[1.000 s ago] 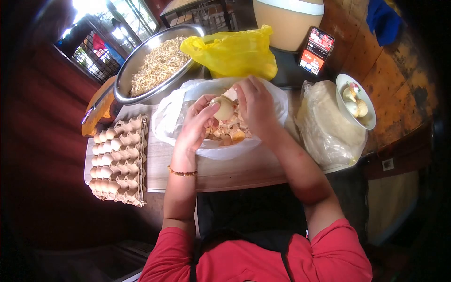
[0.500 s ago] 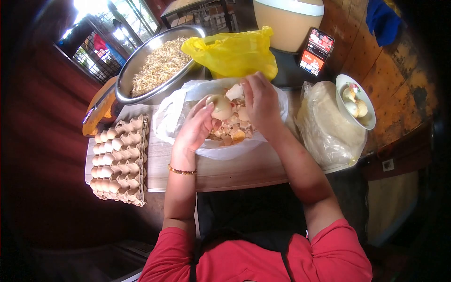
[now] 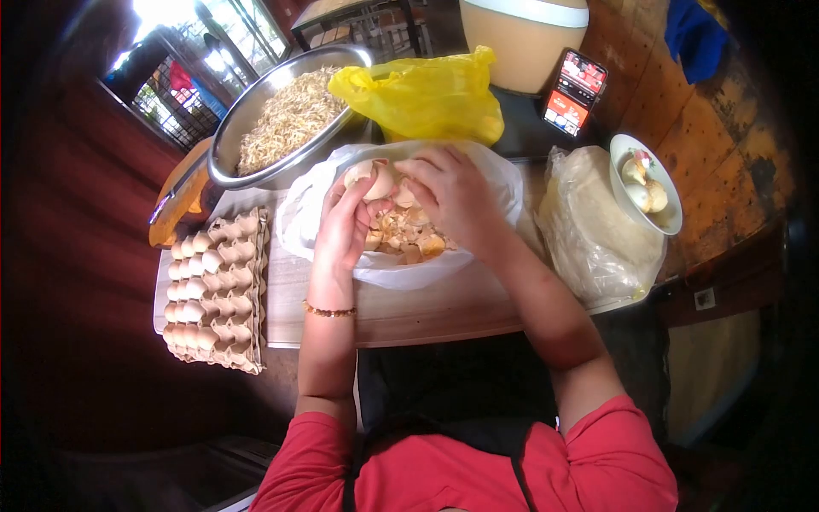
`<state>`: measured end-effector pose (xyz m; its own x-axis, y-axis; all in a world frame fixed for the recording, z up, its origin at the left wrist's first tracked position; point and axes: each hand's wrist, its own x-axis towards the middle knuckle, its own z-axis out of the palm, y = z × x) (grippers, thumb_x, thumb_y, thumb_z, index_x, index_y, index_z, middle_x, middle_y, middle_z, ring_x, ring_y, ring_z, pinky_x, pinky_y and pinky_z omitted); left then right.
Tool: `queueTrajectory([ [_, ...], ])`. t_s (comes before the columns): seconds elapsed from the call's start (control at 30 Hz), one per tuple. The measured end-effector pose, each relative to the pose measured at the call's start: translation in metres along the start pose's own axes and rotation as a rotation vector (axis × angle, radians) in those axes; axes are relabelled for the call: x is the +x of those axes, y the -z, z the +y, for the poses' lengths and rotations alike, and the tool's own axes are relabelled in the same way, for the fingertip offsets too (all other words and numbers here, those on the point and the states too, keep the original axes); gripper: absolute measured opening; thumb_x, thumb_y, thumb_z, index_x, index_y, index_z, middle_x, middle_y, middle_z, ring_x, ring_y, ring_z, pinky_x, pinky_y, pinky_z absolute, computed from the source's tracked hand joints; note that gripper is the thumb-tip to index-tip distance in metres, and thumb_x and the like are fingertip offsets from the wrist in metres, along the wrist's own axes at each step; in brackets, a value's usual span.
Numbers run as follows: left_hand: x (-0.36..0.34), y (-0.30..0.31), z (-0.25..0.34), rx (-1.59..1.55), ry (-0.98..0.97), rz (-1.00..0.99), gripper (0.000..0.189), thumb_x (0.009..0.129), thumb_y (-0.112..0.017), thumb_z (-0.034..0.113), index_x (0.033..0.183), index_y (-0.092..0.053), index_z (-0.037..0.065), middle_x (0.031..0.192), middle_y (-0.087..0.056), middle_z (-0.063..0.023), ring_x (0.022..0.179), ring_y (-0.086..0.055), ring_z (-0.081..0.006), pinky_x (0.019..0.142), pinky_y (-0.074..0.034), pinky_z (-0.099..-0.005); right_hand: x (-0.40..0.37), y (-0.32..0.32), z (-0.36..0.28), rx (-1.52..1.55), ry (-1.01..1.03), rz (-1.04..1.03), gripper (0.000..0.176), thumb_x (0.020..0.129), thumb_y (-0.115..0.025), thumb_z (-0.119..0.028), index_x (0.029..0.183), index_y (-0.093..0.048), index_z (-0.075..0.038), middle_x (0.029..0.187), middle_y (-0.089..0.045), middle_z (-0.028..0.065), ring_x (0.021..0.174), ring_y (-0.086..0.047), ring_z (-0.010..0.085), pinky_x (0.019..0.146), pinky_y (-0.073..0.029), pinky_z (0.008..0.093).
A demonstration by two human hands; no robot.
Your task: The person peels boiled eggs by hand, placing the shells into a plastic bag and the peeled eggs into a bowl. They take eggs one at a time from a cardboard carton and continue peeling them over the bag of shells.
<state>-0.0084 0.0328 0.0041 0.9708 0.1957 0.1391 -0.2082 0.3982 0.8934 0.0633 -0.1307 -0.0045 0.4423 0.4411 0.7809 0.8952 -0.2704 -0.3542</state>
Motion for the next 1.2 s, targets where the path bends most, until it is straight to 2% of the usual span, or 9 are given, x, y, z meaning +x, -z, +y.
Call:
queueTrajectory([
  [0.17, 0.001, 0.002, 0.002, -0.029, 0.051, 0.088, 0.031, 0.094, -0.056, 0.020, 0.113, -0.050, -0.003, 0.101, -0.064, -0.0161, 0.090, -0.069, -0.0269, 0.072, -0.060, -0.0290, -0.002, -0.003, -0.013, 0.091, 0.010, -0.047, 0.040, 0.079, -0.065, -0.019, 0.116, -0.057, -0.005, 0.107, -0.057, 0.0124, 0.100, -0.057, 0.0292, 0.085, -0.046, 0.0408],
  [0.43, -0.007, -0.008, 0.008, -0.051, 0.041, 0.031, 0.035, 0.094, -0.057, 0.024, 0.114, -0.049, -0.004, 0.101, -0.065, -0.0165, 0.086, -0.069, -0.0255, 0.068, -0.060, -0.0304, -0.003, -0.004, -0.015, 0.128, 0.060, -0.013, 0.055, 0.080, -0.069, -0.031, 0.125, -0.051, -0.005, 0.106, -0.056, 0.0124, 0.094, -0.059, 0.0281, 0.073, -0.049, 0.0374],
  [0.5, -0.007, -0.010, 0.003, -0.056, 0.029, -0.008, 0.037, 0.094, -0.056, 0.025, 0.116, -0.048, -0.004, 0.100, -0.065, -0.0163, 0.085, -0.069, -0.0248, 0.068, -0.059, -0.0307, -0.004, -0.002, -0.017, 0.180, 0.014, -0.026, 0.055, 0.080, -0.070, -0.033, 0.124, -0.052, -0.005, 0.105, -0.056, 0.0122, 0.090, -0.060, 0.0278, 0.071, -0.049, 0.0373],
  [0.57, -0.004, -0.009, -0.009, -0.035, 0.056, 0.247, 0.032, 0.097, -0.052, 0.029, 0.110, -0.056, 0.000, 0.096, -0.065, -0.0100, 0.078, -0.066, -0.0149, 0.064, -0.056, -0.0238, -0.003, -0.001, -0.017, 0.234, -0.028, -0.040, 0.055, 0.080, -0.070, -0.034, 0.123, -0.052, -0.006, 0.103, -0.056, 0.0121, 0.085, -0.060, 0.0275, 0.069, -0.049, 0.0371],
  [0.67, -0.005, -0.004, 0.003, -0.048, 0.092, -0.012, 0.029, 0.097, -0.053, 0.024, 0.104, -0.059, -0.003, 0.089, -0.067, -0.0104, 0.077, -0.068, -0.0158, 0.065, -0.058, -0.0259, -0.002, 0.003, -0.018, 0.363, -0.078, -0.084, 0.049, 0.081, -0.071, -0.030, 0.120, -0.053, -0.005, 0.100, -0.056, 0.0125, 0.078, -0.059, 0.0264, 0.067, -0.048, 0.0352],
  [0.87, -0.001, -0.001, -0.007, 0.362, -0.066, 0.168, 0.016, 0.096, -0.054, 0.015, 0.097, -0.064, 0.003, 0.078, -0.066, -0.0029, 0.062, -0.059, -0.0048, 0.051, -0.046, -0.0165, 0.001, 0.007, -0.018, 0.553, -0.115, -0.047, 0.035, 0.087, -0.066, -0.018, 0.115, -0.053, -0.002, 0.095, -0.060, 0.0150, 0.079, -0.060, 0.0251, 0.069, -0.048, 0.0328],
  [1.07, 0.003, 0.006, -0.016, 0.481, -0.168, 0.126, 0.013, 0.088, -0.060, -0.001, 0.100, -0.062, 0.004, 0.078, -0.063, 0.0009, 0.058, -0.052, -0.0031, 0.049, -0.039, -0.0170, -0.002, -0.001, -0.017, 0.656, -0.231, 0.043, 0.028, 0.092, -0.060, -0.020, 0.110, -0.055, 0.001, 0.088, -0.063, 0.0154, 0.080, -0.062, 0.0209, 0.070, -0.048, 0.0311],
  [1.13, 0.005, 0.010, -0.018, 0.536, -0.192, 0.175, 0.015, 0.086, -0.061, -0.004, 0.099, -0.064, 0.004, 0.080, -0.062, 0.0015, 0.062, -0.053, -0.0038, 0.051, -0.040, -0.0171, 0.000, 0.006, -0.019, 0.716, -0.519, 0.033, 0.026, 0.095, -0.056, -0.023, 0.102, -0.058, 0.002, 0.083, -0.063, 0.0137, 0.075, -0.060, 0.0173, 0.069, -0.047, 0.0295],
  [1.2, 0.005, 0.010, -0.017, 0.595, -0.220, 0.228, 0.017, 0.084, -0.061, -0.006, 0.097, -0.065, 0.004, 0.082, -0.061, 0.0021, 0.065, -0.054, -0.0044, 0.053, -0.041, -0.0173, 0.004, 0.011, -0.019, 0.759, -0.529, 0.090, 0.027, 0.096, -0.053, -0.025, 0.099, -0.059, 0.002, 0.079, -0.063, 0.0127, 0.071, -0.058, 0.0160, 0.067, -0.046, 0.0295],
])
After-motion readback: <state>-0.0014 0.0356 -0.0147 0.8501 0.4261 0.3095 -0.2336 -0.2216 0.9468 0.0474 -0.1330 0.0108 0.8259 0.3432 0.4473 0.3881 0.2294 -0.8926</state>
